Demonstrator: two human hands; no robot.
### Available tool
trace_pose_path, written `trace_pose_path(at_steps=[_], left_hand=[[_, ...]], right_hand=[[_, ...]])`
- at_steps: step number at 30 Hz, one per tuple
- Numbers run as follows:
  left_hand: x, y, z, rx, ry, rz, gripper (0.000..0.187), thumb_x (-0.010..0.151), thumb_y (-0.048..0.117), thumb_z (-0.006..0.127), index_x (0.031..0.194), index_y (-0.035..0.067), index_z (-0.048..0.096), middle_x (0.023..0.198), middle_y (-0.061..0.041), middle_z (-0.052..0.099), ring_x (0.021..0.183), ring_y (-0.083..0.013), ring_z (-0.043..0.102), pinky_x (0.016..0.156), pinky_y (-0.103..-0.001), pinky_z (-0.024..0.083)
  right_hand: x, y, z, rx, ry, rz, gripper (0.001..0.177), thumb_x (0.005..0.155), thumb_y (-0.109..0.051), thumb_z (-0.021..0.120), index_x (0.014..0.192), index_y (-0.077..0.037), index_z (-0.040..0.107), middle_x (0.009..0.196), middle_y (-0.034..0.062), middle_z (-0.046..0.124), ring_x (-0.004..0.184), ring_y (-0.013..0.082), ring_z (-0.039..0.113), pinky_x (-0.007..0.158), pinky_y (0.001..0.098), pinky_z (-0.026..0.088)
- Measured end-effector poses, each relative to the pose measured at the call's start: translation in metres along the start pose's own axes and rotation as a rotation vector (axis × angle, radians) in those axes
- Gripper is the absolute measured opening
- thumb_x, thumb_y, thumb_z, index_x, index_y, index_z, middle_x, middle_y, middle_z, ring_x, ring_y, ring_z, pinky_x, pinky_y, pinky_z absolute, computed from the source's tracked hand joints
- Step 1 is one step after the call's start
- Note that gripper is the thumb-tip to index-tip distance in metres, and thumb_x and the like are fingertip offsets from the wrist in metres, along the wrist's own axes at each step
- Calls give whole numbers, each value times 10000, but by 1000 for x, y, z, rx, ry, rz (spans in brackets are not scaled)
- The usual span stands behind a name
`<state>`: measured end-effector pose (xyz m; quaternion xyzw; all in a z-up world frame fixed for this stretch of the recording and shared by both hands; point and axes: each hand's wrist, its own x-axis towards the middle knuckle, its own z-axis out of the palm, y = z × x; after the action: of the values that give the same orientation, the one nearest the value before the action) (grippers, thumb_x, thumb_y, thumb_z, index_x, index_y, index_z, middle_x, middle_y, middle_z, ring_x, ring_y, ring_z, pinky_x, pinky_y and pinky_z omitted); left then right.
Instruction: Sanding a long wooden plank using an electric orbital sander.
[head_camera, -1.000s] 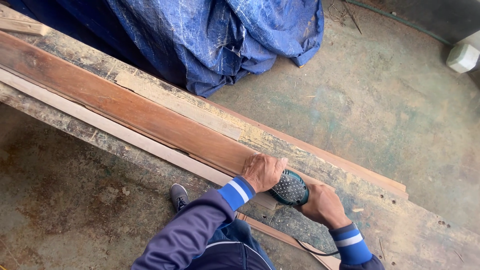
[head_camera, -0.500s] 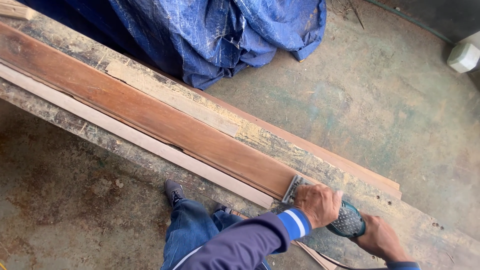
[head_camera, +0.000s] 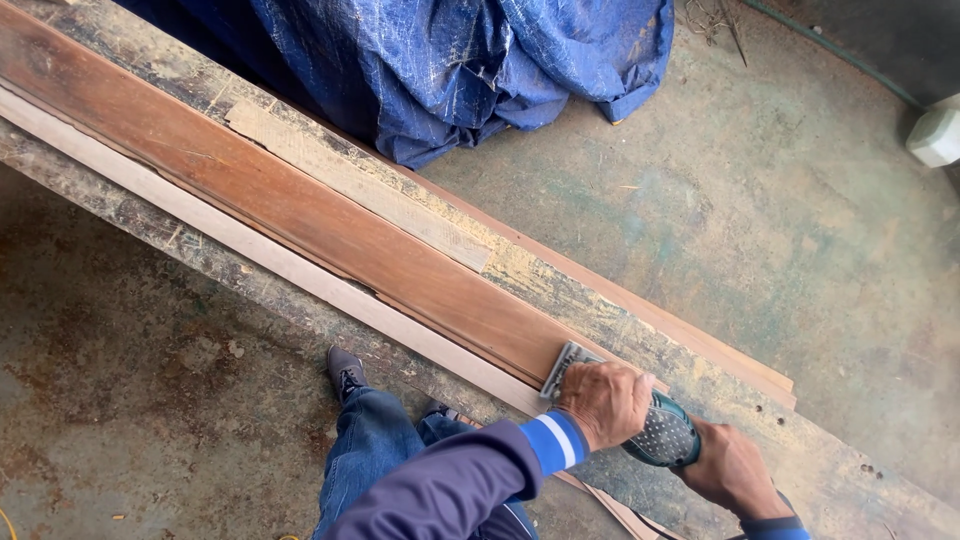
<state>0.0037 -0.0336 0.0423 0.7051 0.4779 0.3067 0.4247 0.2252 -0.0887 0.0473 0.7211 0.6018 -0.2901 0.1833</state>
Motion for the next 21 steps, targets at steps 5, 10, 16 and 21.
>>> trace_pose_path(at_steps=[5,10,16,21], left_hand=[[1,-22,-33,77,-46,-7,495,1085,292,384,708,99,640,637,-139,648,546,-279,651,570,-441,533],[0,-41,-70,124,28,-9,507,1074,297,401,687,85,651,634,-150,663,557,-289,660,602,-439,534],[0,-54,-91,167,54,-77,488,1051,305,443,703,57,677,681,-183,697,605,-331,685,620,-458,538],[5,-44,-77,153,137,-15,488,1045,309,438,690,71,674,694,-185,695,623,-340,686,625,-468,532]], right_hand=[[6,-47,-11,24,-8,-56,512,668,-349,826,1131,-167,706,799,148,790,722,313,800,739,425,632],[10,-97,-27,35,70,-183,388,693,-349,818,1017,-151,742,801,160,772,761,346,764,741,452,610],[10,-129,-40,40,72,-260,475,678,-397,841,1089,-187,732,827,162,766,783,359,753,751,458,599],[12,-114,-42,24,24,-194,532,671,-475,865,1054,-141,708,825,163,768,797,347,764,758,454,603]])
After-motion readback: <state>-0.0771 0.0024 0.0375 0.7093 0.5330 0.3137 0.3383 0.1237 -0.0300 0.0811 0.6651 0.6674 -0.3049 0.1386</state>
